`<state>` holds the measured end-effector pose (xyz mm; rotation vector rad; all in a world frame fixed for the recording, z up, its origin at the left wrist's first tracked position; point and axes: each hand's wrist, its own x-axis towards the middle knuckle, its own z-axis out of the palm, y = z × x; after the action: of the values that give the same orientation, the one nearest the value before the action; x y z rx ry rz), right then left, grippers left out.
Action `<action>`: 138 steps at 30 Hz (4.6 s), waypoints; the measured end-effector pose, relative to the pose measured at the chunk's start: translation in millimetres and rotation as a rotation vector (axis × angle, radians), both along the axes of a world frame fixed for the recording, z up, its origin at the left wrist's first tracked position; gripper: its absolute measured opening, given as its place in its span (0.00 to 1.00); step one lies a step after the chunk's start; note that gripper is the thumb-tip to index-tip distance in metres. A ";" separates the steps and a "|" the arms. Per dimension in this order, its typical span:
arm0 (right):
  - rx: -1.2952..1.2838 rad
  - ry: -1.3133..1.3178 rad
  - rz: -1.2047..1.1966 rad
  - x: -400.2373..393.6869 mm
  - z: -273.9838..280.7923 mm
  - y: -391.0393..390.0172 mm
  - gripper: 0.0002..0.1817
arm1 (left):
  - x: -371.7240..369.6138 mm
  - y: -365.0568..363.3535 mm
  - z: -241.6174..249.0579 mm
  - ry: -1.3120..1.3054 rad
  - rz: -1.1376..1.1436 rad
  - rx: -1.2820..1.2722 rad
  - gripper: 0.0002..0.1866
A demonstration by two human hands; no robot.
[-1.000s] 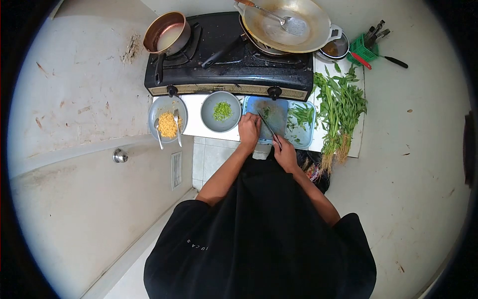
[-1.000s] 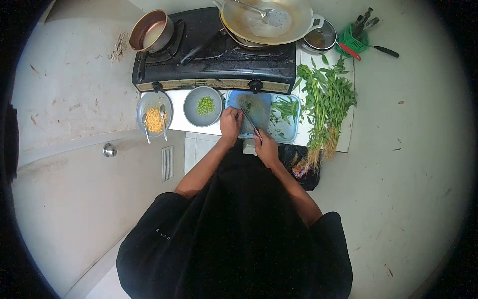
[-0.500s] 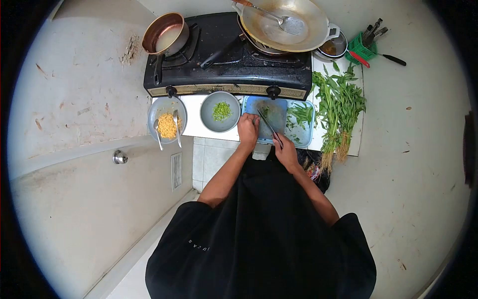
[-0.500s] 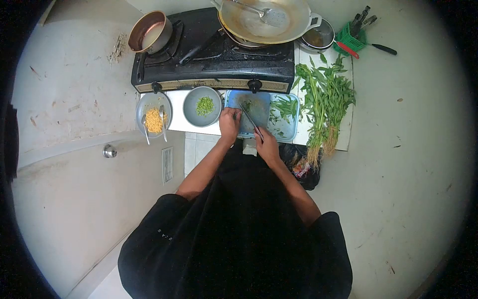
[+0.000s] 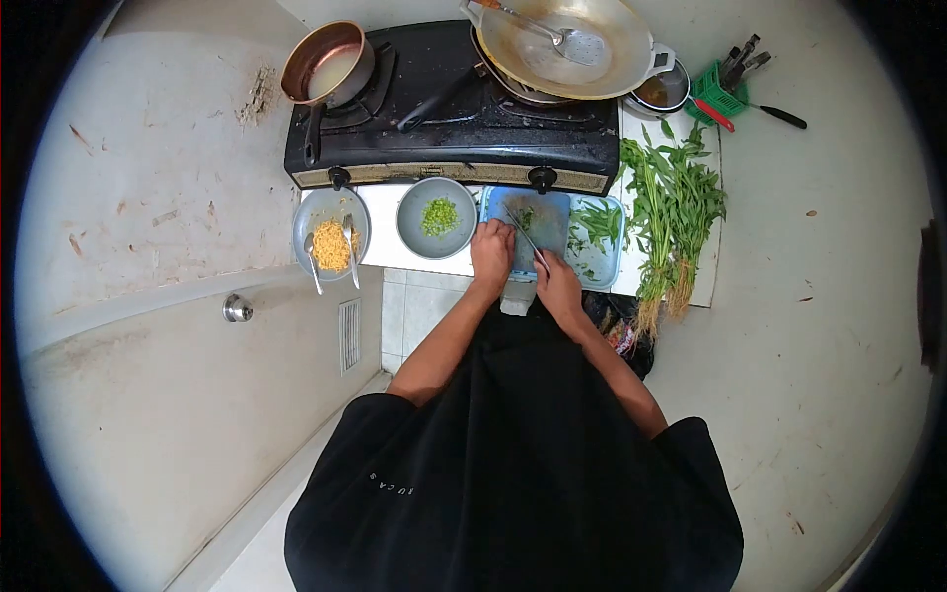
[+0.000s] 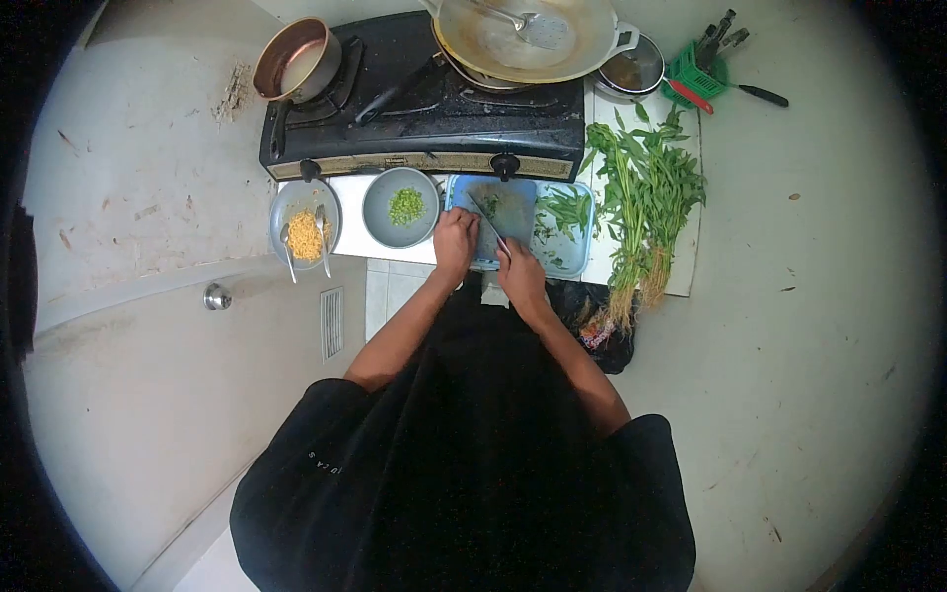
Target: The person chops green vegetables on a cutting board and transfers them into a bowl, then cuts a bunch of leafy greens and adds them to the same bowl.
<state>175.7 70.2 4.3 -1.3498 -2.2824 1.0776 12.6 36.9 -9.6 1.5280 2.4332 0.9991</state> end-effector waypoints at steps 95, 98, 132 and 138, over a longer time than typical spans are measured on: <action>-0.191 0.322 -0.608 121.9 5.6 -21.6 0.15 | 54.2 130.1 -3.7 0.102 -0.646 -0.453 0.10; -0.177 0.325 -0.619 118.9 1.8 -24.2 0.15 | 47.7 133.0 3.6 0.003 -0.636 -0.443 0.09; -0.124 0.242 -0.675 126.0 6.9 -38.8 0.15 | 21.5 98.2 22.9 0.000 -0.403 -0.648 0.14; -0.162 0.281 -0.656 128.2 5.8 -38.8 0.15 | 15.9 83.1 22.6 0.012 -0.477 -0.722 0.13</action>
<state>303.9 31.4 10.0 -1.7054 -1.4161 1.1295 28.5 119.9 13.0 1.6646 1.9309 0.0108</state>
